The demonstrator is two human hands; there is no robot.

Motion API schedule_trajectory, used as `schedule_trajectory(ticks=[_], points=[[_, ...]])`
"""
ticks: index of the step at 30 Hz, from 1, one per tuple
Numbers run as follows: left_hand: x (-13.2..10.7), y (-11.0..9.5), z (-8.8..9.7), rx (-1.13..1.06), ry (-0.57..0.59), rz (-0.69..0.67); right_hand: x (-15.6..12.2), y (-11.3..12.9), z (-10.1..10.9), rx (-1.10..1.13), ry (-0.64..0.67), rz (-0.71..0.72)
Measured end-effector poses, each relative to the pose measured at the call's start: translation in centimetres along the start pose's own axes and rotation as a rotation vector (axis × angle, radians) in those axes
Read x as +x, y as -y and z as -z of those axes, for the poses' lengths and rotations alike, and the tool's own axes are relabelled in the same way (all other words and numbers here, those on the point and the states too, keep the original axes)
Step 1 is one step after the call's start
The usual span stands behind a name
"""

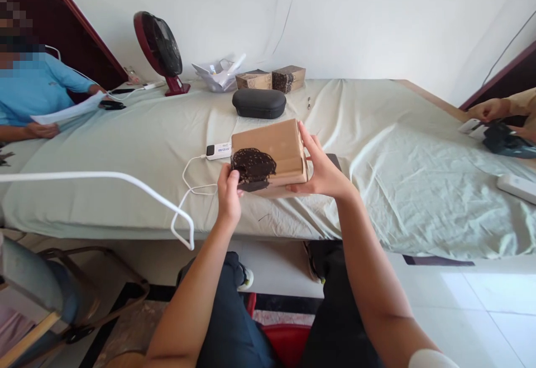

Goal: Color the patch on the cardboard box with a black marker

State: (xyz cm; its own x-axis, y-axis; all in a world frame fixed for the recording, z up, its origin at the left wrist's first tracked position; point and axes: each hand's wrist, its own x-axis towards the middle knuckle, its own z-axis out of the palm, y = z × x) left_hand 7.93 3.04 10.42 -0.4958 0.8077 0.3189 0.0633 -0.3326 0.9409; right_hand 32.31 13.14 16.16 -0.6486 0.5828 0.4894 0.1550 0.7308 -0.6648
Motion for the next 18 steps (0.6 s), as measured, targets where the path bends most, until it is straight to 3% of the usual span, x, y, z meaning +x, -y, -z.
schedule_trajectory(ticks=[3,8,11,15,17,18], points=[[-0.4,0.0,-1.0,-0.088,-0.191,-0.265,0.3,-0.5,-1.1,0.129,-0.033,-0.036],[-0.6,-0.8,-1.8,0.120,-0.351,-0.769,-0.5,-2.2,-4.6,0.357,-0.133,-0.105],[-0.9,-1.2,-1.5,0.272,-0.298,-0.999,-1.4,-3.5,-6.7,0.370,-0.198,-0.153],[-2.5,-1.4,-1.3,0.418,-0.145,-1.221,-2.1,-4.2,-8.7,0.267,-0.230,-0.164],[-3.9,-1.0,-1.9,0.407,-0.086,-1.281,-2.2,-4.2,-9.6,0.194,-0.234,-0.129],[-4.7,-0.7,-2.5,0.387,-0.056,-1.240,-2.2,-4.2,-10.1,0.161,-0.231,-0.102]])
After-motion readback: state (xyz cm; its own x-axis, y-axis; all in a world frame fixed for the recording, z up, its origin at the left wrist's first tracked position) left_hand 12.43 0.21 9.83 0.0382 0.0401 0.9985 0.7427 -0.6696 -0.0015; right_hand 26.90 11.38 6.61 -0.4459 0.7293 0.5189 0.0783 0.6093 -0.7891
